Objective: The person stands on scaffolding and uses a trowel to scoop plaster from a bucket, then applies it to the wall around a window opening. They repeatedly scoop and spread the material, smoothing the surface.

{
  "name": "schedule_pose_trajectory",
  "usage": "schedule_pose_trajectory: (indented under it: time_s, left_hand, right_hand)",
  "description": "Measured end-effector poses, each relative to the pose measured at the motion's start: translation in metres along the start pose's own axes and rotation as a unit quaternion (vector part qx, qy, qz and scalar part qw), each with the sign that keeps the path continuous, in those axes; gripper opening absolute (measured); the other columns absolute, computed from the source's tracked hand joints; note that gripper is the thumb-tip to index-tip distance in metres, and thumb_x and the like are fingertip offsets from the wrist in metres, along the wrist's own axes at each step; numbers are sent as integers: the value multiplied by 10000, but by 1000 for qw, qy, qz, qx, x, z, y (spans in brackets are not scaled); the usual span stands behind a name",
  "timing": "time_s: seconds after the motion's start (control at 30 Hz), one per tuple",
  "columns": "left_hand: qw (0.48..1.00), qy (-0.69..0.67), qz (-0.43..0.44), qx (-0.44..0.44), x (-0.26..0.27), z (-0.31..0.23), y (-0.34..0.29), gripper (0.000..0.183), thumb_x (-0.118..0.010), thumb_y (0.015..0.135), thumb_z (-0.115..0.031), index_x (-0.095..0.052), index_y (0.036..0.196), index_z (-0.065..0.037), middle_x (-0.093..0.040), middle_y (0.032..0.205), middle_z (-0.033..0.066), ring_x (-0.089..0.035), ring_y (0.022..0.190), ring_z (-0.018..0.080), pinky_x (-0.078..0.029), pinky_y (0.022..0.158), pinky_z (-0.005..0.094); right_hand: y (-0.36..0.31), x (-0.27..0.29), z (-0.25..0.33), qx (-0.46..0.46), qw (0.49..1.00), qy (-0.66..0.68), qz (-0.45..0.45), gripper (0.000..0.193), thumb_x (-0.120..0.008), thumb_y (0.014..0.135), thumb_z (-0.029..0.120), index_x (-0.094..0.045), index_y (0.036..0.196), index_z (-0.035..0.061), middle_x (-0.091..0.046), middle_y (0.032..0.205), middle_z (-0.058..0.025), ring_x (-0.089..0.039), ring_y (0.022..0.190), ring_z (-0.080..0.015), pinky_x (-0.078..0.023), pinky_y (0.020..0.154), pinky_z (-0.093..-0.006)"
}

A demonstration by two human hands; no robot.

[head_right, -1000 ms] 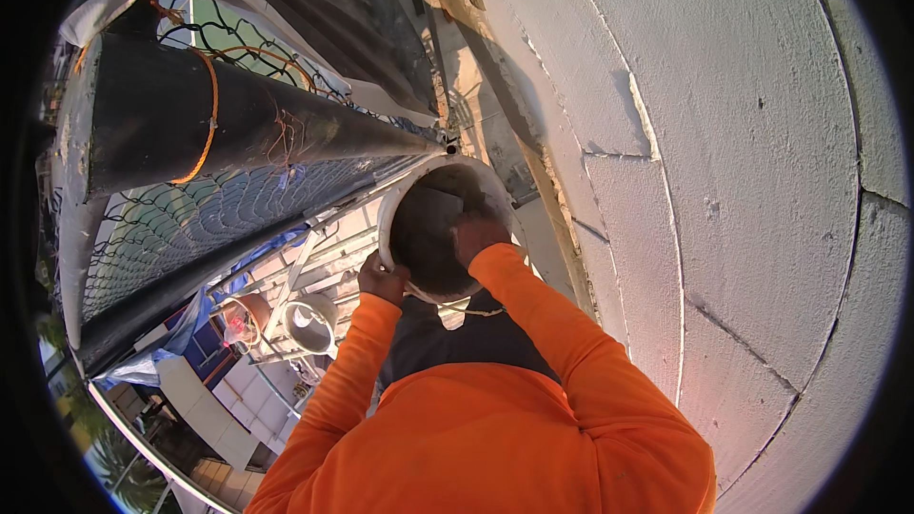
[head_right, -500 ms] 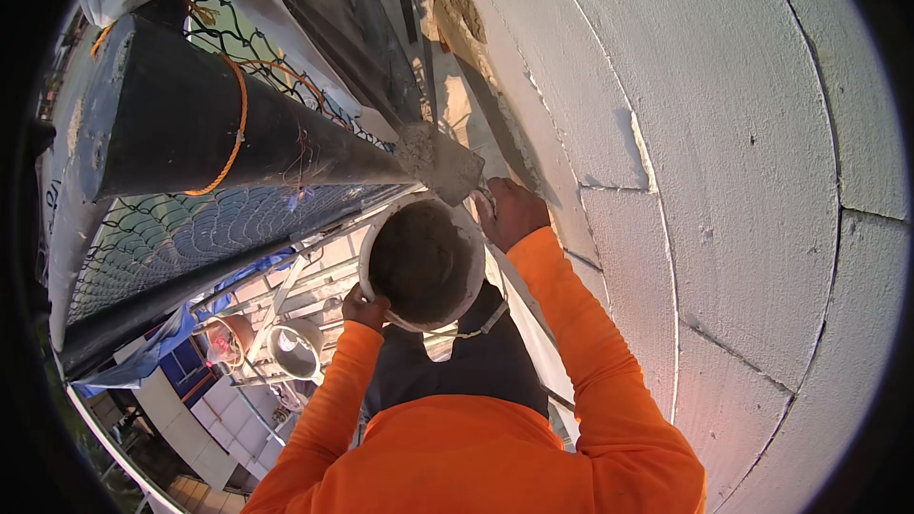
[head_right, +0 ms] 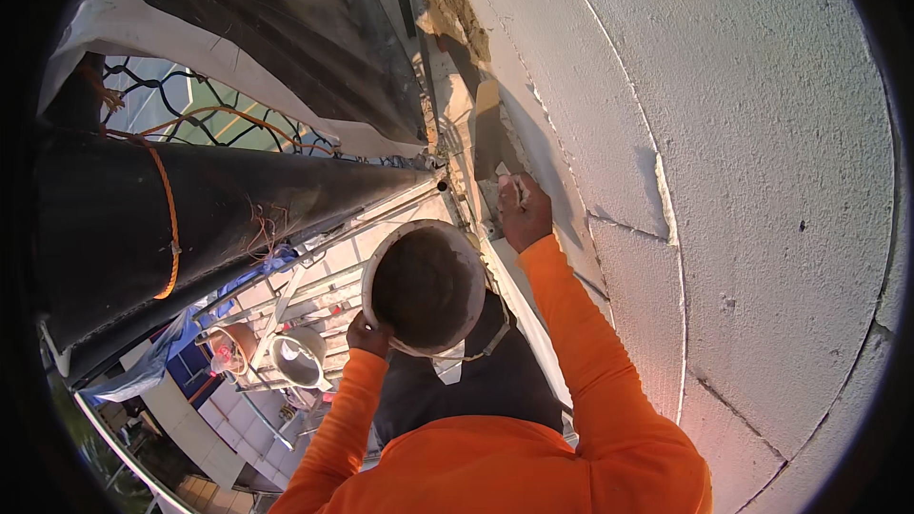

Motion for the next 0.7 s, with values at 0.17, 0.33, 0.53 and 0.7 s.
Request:
schedule_pose_trajectory:
  time_s: [0.17,0.33,0.53,0.7]
  left_hand:
    - [999,-16,30,23,3,-27,-12,418,-736,716,-139,-730,1113,-8,-755,985,165,-727,881,288,-575,829,377]
    - [996,-49,42,-65,-2,-64,-22,462,-729,739,-88,-704,1190,10,-738,975,120,-704,868,227,-574,815,350]
    - [997,-2,57,-58,-1,-79,-22,444,-725,747,-74,-703,1182,11,-725,993,93,-676,862,176,-563,787,327]
    - [996,-53,57,-37,4,-58,-17,380,-708,766,-101,-723,1135,-16,-739,914,93,-675,806,231,-569,792,371]
  right_hand:
    - [-131,18,-8,-3,883,-416,216,349,-669,979,289,-646,1207,26,-730,964,-227,-729,938,-410,-571,804,-484]
    - [-129,-14,-76,-26,747,-603,278,352,-605,932,182,-643,1241,17,-756,1016,-210,-746,958,-399,-596,840,-503]
    - [-128,-48,-76,-17,809,-527,259,307,-595,937,172,-643,1222,70,-751,1012,-221,-739,949,-410,-596,826,-499]
    - [-152,-19,-35,91,873,-442,184,281,-652,989,353,-618,1079,89,-733,968,-203,-739,914,-388,-573,771,-530]
Point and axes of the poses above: each hand's wrist, its own y-axis towards the middle knuckle, its own x-axis out of the back of the hand, z = x × y, the point moved 5 cm from there along y, towards the middle knuckle
